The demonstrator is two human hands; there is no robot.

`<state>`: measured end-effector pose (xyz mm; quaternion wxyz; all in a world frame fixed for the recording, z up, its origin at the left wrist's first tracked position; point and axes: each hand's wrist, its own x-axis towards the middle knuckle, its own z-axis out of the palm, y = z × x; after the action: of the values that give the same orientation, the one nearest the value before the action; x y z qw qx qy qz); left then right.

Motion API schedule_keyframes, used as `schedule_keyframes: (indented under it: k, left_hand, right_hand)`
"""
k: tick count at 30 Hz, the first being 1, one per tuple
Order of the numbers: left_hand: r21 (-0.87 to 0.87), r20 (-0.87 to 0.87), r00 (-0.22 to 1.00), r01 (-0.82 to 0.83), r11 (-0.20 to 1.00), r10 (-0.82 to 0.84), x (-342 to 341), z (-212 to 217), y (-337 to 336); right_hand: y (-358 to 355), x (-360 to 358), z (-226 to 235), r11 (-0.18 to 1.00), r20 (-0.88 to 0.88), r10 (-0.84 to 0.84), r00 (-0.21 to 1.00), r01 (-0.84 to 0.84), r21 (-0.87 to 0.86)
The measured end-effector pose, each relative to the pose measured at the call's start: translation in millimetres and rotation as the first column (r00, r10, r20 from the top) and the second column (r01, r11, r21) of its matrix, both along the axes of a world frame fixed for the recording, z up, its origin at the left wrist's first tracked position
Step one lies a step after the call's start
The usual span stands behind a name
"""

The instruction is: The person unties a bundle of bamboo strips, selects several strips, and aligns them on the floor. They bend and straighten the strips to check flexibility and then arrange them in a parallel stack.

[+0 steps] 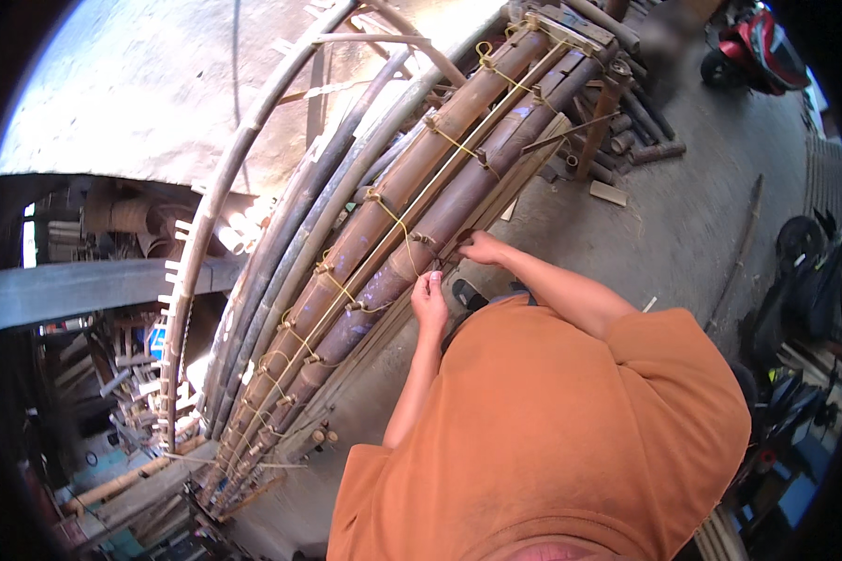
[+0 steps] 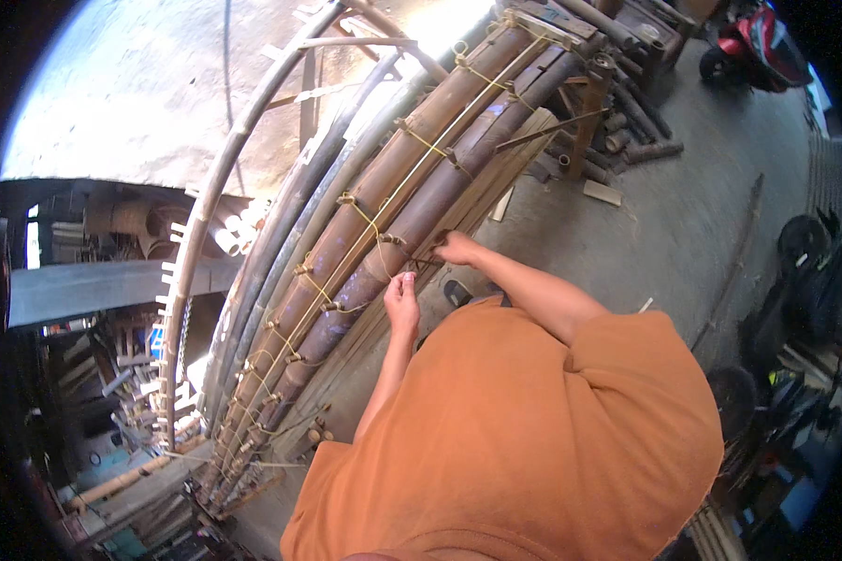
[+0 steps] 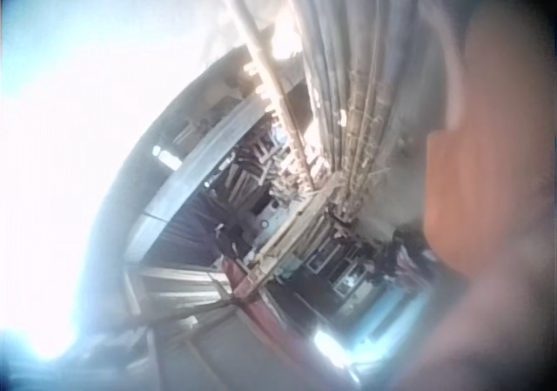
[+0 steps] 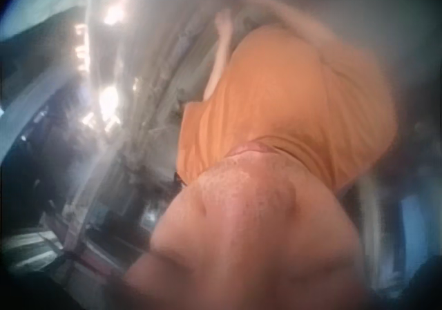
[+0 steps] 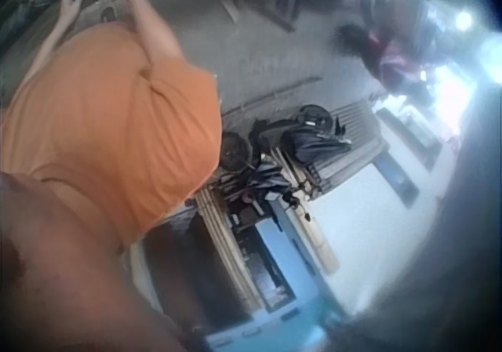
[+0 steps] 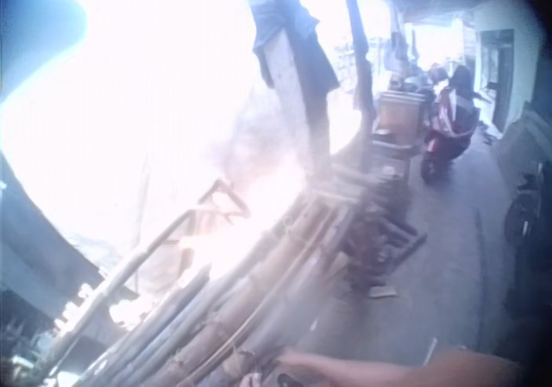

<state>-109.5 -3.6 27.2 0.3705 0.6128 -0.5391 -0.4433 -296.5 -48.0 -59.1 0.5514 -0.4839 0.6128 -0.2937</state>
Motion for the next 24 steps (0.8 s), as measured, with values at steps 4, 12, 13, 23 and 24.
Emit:
schedule_keyframes:
  k: [4,12,13,23,24]
  left_hand:
    - [0.107,0.088,0.988,0.116,0.987,-0.126,7.7,69.4,0.0]
    - [-0.008,0.566,0.773,0.353,0.936,-0.287,-31.3,96.0,13.8]
    - [0.045,0.587,0.741,0.373,0.927,-0.327,-33.6,100.6,18.5]
    - [0.002,0.431,0.804,0.453,0.891,-0.410,-40.5,126.1,47.2]
    - [0.070,0.416,0.775,0.494,0.866,-0.476,-38.0,127.4,49.4]
  right_hand:
    - [23.0,-17.2,51.9,0.971,0.202,-0.073,0.977,0.023,0.238]
    - [0.1,8.1,144.0,0.980,0.366,0.169,0.915,-0.195,0.033]
    - [-4.6,10.3,149.0,0.965,0.314,0.263,0.912,-0.251,-0.081]
    - [-20.3,13.9,232.5,0.847,-0.123,0.264,0.957,-0.291,-0.444]
    - [-11.0,10.6,234.2,0.854,-0.196,0.277,0.941,-0.334,-0.398]
